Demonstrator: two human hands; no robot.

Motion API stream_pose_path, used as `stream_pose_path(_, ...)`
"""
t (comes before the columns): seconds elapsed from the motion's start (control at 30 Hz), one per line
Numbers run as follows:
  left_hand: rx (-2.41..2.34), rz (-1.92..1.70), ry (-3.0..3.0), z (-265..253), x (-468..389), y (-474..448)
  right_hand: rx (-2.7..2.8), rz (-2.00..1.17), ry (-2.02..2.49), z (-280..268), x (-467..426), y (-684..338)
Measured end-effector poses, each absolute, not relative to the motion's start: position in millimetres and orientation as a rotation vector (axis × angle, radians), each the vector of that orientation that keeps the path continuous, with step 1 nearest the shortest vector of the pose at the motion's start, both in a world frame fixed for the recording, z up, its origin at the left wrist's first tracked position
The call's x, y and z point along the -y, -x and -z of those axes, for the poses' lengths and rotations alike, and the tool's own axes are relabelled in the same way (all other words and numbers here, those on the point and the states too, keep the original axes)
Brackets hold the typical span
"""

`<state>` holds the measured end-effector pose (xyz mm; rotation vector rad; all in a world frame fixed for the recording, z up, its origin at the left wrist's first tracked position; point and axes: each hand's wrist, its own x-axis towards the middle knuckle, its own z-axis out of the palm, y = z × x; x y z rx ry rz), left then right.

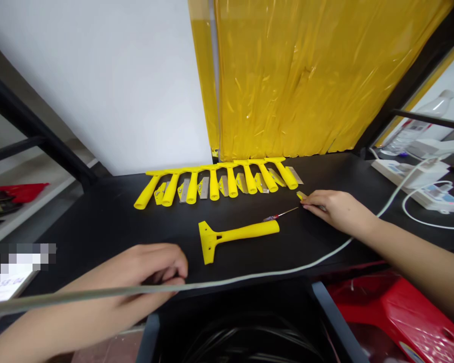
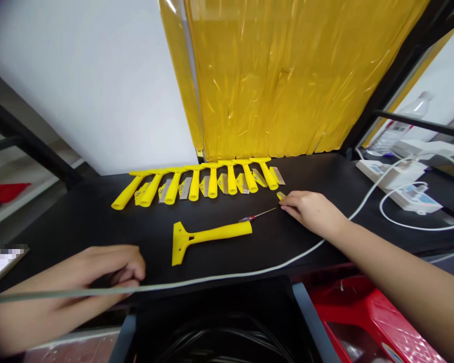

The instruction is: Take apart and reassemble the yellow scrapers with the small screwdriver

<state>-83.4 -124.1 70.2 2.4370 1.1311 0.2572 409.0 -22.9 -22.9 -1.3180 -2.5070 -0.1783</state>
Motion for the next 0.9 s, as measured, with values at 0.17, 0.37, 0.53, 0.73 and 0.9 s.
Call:
stream_pose_path(0.17,-1.024,-0.295,-2.610,-69,76,45,2.532,0.068,1.227,21,30,-399)
stream_pose_path(0.37,-0.887,-0.151,-2.715,-43,35,16,2.573,-0.048,1.080,15,25,-392)
stream_pose_path(0.53,-0.695,-0.131,-2.739,-31,28,8,2.583,-0.186,0.959,10,19,-386)
stream_pose_path(0.73,-0.557,-0.208,-2.672,-27,33,11,2.631,-0.360,0.820,2,5,-367)
stream_pose_path(0.9,-0.531,-0.247,-2.704,-24,37,10,2.695,-0.435,0.664,-1,-8,-339)
